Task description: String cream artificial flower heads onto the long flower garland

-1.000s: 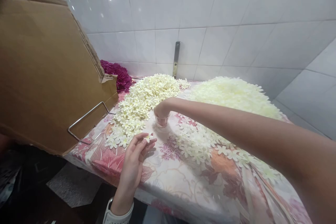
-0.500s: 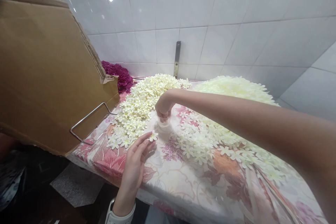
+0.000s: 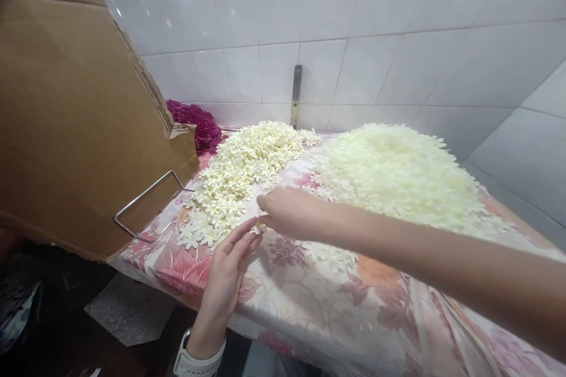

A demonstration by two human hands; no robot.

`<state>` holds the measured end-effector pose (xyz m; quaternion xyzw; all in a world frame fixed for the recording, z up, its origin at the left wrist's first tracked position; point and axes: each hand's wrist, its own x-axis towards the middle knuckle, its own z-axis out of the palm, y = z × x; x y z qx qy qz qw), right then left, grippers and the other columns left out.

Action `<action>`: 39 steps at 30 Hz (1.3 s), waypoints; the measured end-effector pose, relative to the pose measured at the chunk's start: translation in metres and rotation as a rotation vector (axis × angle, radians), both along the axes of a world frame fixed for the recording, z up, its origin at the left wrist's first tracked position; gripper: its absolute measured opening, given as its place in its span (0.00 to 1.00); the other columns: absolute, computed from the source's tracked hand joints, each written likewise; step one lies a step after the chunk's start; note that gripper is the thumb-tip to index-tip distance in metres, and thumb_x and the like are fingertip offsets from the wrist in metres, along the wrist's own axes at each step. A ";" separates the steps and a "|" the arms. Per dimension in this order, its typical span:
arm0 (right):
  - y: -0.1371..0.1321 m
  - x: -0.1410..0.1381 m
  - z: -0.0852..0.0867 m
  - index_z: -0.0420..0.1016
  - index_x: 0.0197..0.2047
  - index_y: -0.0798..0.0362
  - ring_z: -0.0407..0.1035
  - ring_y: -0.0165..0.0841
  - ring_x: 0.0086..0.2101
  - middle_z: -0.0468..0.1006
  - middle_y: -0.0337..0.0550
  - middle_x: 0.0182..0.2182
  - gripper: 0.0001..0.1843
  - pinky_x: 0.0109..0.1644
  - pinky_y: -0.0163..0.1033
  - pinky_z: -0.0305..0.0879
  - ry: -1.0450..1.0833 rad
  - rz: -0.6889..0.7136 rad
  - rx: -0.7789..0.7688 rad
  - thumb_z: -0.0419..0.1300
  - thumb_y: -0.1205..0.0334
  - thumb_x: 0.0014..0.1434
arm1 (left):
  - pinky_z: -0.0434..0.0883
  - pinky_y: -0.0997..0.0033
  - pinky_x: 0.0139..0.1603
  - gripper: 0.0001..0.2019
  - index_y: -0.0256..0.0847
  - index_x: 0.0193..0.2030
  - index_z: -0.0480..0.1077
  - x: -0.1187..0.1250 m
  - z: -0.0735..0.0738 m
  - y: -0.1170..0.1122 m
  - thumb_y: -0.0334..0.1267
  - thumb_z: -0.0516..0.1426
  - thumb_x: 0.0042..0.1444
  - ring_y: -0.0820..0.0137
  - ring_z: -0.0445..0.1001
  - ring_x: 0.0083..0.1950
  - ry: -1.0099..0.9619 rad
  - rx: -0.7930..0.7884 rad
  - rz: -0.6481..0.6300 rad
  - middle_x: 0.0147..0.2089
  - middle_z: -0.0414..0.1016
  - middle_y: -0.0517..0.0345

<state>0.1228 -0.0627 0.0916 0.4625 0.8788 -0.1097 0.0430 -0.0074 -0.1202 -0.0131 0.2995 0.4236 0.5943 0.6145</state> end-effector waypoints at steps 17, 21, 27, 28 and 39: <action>-0.061 0.063 -0.067 0.72 0.39 0.55 0.70 0.33 0.34 0.74 0.43 0.33 0.18 0.39 0.38 0.67 0.979 -0.222 -0.435 0.50 0.50 0.61 | 0.70 0.71 0.44 0.20 0.48 0.52 0.68 0.055 0.005 -0.014 0.36 0.60 0.51 0.65 0.74 0.46 0.439 0.303 0.083 0.45 0.76 0.54; -0.071 0.074 -0.071 0.71 0.37 0.55 0.70 0.33 0.35 0.74 0.44 0.33 0.21 0.37 0.36 0.67 1.096 -0.367 -0.473 0.48 0.46 0.61 | 0.68 0.71 0.43 0.09 0.44 0.41 0.74 0.066 0.001 -0.018 0.34 0.60 0.51 0.66 0.73 0.42 0.581 0.393 0.123 0.39 0.75 0.55; -0.069 0.099 -0.071 0.65 0.48 0.52 0.67 0.30 0.30 0.71 0.41 0.33 0.23 0.27 0.32 0.63 0.993 -0.326 -0.629 0.52 0.42 0.58 | 0.69 0.70 0.39 0.04 0.41 0.28 0.75 0.065 0.006 -0.016 0.29 0.60 0.49 0.68 0.73 0.37 0.632 0.551 -0.023 0.32 0.75 0.57; -0.068 0.103 -0.071 0.65 0.48 0.52 0.67 0.29 0.29 0.71 0.41 0.32 0.23 0.28 0.33 0.63 0.957 -0.260 -0.678 0.51 0.42 0.59 | 0.69 0.70 0.40 0.05 0.42 0.28 0.75 0.063 0.007 -0.014 0.28 0.61 0.49 0.67 0.73 0.40 0.664 0.599 -0.045 0.35 0.76 0.56; -0.074 0.098 -0.072 0.63 0.33 0.54 0.59 0.30 0.28 0.64 0.39 0.27 0.28 0.34 0.35 0.57 0.858 -0.027 -0.391 0.35 0.41 0.64 | 0.64 0.60 0.53 0.06 0.46 0.29 0.77 0.052 0.015 -0.004 0.29 0.62 0.49 0.61 0.65 0.55 0.891 0.859 -0.108 0.51 0.71 0.54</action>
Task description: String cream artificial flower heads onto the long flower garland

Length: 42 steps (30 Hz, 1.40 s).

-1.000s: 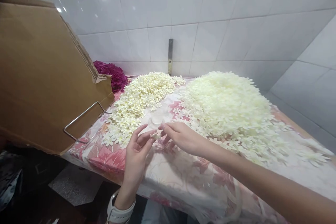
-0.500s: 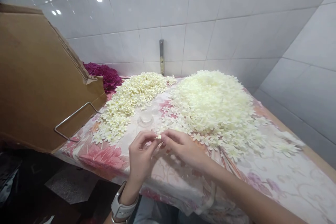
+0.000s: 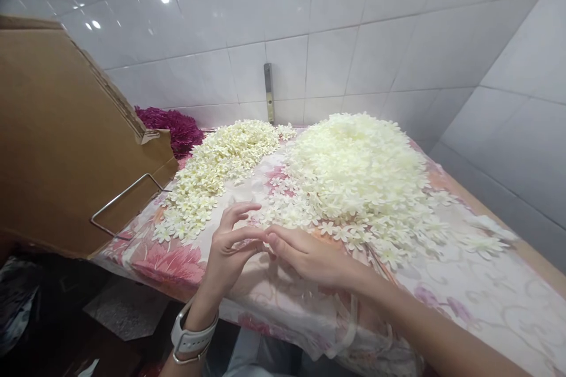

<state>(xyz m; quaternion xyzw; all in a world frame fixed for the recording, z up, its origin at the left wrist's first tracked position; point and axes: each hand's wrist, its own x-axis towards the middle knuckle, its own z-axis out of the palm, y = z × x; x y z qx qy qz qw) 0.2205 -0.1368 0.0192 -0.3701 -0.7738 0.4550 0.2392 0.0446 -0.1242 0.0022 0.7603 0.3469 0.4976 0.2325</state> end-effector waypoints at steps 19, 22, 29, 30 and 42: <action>0.000 -0.008 -0.025 0.50 0.26 0.49 0.58 0.31 0.22 0.62 0.38 0.21 0.21 0.26 0.36 0.52 -0.262 -0.129 0.347 0.33 0.46 0.64 | 0.66 0.59 0.54 0.12 0.44 0.41 0.71 0.001 -0.005 0.000 0.28 0.61 0.49 0.62 0.68 0.54 0.090 -0.042 0.047 0.50 0.71 0.53; 0.000 -0.007 -0.022 0.48 0.25 0.49 0.57 0.30 0.20 0.60 0.35 0.19 0.17 0.26 0.35 0.51 -0.317 -0.256 0.320 0.38 0.53 0.64 | 0.67 0.60 0.53 0.16 0.45 0.46 0.68 -0.002 -0.006 -0.003 0.34 0.62 0.50 0.62 0.68 0.54 0.108 -0.052 0.094 0.50 0.71 0.52; 0.004 0.000 -0.024 0.56 0.23 0.50 0.57 0.29 0.18 0.59 0.34 0.16 0.20 0.26 0.35 0.52 -0.282 -0.334 0.415 0.38 0.56 0.65 | 0.69 0.64 0.49 0.10 0.43 0.45 0.68 0.001 -0.014 -0.012 0.38 0.57 0.55 0.64 0.71 0.50 0.029 -0.095 0.204 0.46 0.73 0.53; 0.005 0.002 -0.022 0.61 0.25 0.51 0.58 0.29 0.19 0.61 0.35 0.16 0.21 0.26 0.34 0.54 -0.264 -0.343 0.408 0.38 0.55 0.65 | 0.68 0.64 0.49 0.10 0.43 0.44 0.69 0.002 -0.014 -0.013 0.38 0.57 0.56 0.65 0.71 0.50 0.014 -0.104 0.203 0.46 0.73 0.53; 0.003 0.008 -0.002 0.59 0.61 0.56 0.64 0.34 0.31 0.68 0.47 0.32 0.23 0.33 0.40 0.65 -0.406 -0.246 0.668 0.42 0.61 0.66 | 0.70 0.73 0.38 0.07 0.38 0.33 0.70 0.026 0.011 -0.008 0.40 0.58 0.53 0.69 0.74 0.37 -0.284 -0.656 -0.104 0.34 0.75 0.56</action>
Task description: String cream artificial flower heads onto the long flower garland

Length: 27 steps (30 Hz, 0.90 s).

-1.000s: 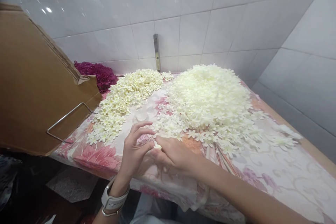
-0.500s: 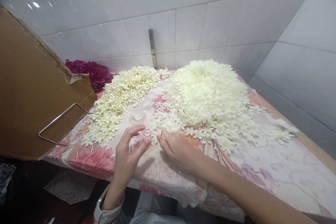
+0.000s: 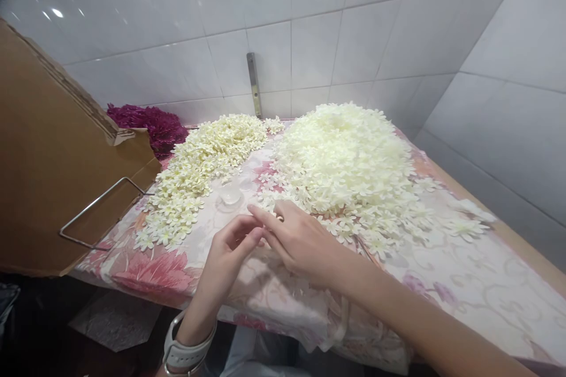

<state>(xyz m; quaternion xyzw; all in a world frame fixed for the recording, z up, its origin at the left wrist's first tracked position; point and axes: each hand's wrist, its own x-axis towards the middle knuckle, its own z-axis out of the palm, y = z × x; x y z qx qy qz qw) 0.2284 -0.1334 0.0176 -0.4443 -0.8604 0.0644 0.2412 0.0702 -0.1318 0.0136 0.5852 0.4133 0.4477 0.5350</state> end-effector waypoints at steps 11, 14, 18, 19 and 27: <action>-0.005 0.014 0.027 0.55 0.61 0.58 0.63 0.33 0.23 0.72 0.43 0.24 0.27 0.25 0.35 0.56 -0.258 0.214 -0.015 0.51 0.70 0.58 | 0.69 0.74 0.32 0.14 0.36 0.28 0.74 0.003 -0.001 0.001 0.42 0.54 0.56 0.70 0.73 0.29 0.091 -0.089 -0.163 0.26 0.75 0.55; -0.005 0.014 0.038 0.60 0.57 0.53 0.67 0.32 0.23 0.74 0.43 0.27 0.20 0.24 0.33 0.57 -0.158 0.208 -0.253 0.50 0.64 0.61 | 0.68 0.77 0.27 0.14 0.36 0.24 0.73 0.003 -0.003 0.002 0.42 0.55 0.55 0.73 0.71 0.26 0.049 -0.142 -0.185 0.23 0.72 0.57; 0.000 0.013 0.042 0.50 0.64 0.52 0.71 0.34 0.27 0.76 0.44 0.27 0.24 0.28 0.34 0.62 -0.039 0.135 -0.456 0.42 0.55 0.66 | 0.71 0.78 0.28 0.08 0.39 0.34 0.73 0.002 -0.005 0.002 0.41 0.60 0.50 0.73 0.72 0.31 -0.122 -0.169 -0.059 0.33 0.73 0.57; 0.002 0.013 0.040 0.45 0.65 0.52 0.71 0.34 0.27 0.76 0.43 0.27 0.27 0.28 0.35 0.62 -0.021 0.137 -0.471 0.41 0.54 0.66 | 0.72 0.77 0.28 0.09 0.39 0.36 0.73 0.002 -0.005 0.002 0.40 0.61 0.49 0.73 0.73 0.32 -0.146 -0.167 -0.029 0.35 0.74 0.57; -0.005 -0.005 0.008 0.65 0.37 0.56 0.64 0.31 0.21 0.69 0.42 0.22 0.21 0.24 0.35 0.56 0.050 -0.178 0.165 0.41 0.48 0.65 | 0.74 0.72 0.39 0.08 0.37 0.31 0.76 0.009 -0.012 -0.004 0.40 0.64 0.45 0.70 0.75 0.35 -0.301 -0.161 0.313 0.31 0.78 0.58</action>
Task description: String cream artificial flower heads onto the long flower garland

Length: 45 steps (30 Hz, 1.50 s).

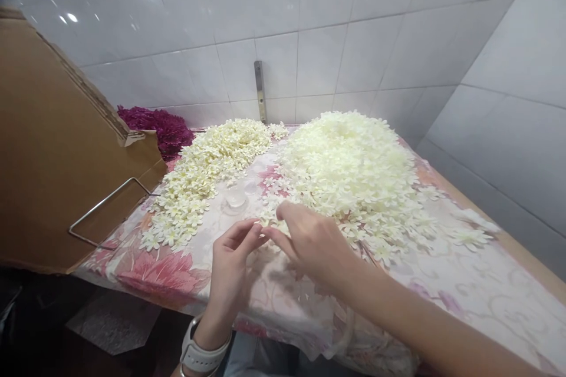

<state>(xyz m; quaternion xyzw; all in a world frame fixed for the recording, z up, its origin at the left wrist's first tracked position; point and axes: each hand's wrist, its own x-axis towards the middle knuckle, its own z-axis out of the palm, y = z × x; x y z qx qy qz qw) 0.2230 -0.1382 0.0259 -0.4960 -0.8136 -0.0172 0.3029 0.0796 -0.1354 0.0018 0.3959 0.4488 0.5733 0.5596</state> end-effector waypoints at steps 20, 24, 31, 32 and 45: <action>-0.016 0.004 -0.010 0.66 0.52 0.56 0.67 0.33 0.31 0.71 0.46 0.30 0.15 0.32 0.36 0.66 0.021 0.180 -0.030 0.46 0.64 0.65 | 0.68 0.77 0.40 0.07 0.39 0.35 0.71 0.015 -0.005 -0.015 0.39 0.60 0.51 0.74 0.72 0.38 -0.232 -0.070 -0.207 0.34 0.73 0.60; -0.011 0.003 -0.008 0.65 0.50 0.63 0.67 0.36 0.30 0.72 0.48 0.28 0.14 0.31 0.39 0.64 -0.234 0.156 0.182 0.46 0.69 0.64 | 0.68 0.76 0.39 0.07 0.37 0.34 0.72 0.009 -0.005 -0.008 0.39 0.58 0.53 0.71 0.73 0.36 -0.036 0.033 -0.235 0.32 0.74 0.58; 0.001 0.003 -0.012 0.68 0.32 0.59 0.64 0.33 0.26 0.71 0.47 0.26 0.16 0.27 0.36 0.58 -0.331 0.196 0.247 0.41 0.73 0.63 | 0.69 0.71 0.42 0.11 0.39 0.36 0.75 -0.007 0.009 -0.008 0.43 0.56 0.56 0.65 0.75 0.41 0.328 0.170 -0.233 0.37 0.78 0.54; 0.003 0.004 -0.014 0.67 0.30 0.58 0.63 0.32 0.25 0.70 0.46 0.24 0.16 0.27 0.35 0.57 -0.262 0.189 0.230 0.42 0.70 0.65 | 0.69 0.71 0.42 0.11 0.40 0.37 0.75 -0.010 0.010 -0.008 0.43 0.55 0.56 0.64 0.75 0.43 0.391 0.197 -0.161 0.39 0.78 0.54; 0.013 0.008 -0.022 0.64 0.27 0.52 0.64 0.32 0.22 0.67 0.39 0.19 0.17 0.27 0.36 0.57 0.305 -0.157 -0.204 0.41 0.60 0.63 | 0.69 0.67 0.43 0.14 0.41 0.46 0.67 -0.031 -0.016 0.006 0.46 0.50 0.58 0.64 0.75 0.45 0.617 0.210 0.227 0.42 0.77 0.50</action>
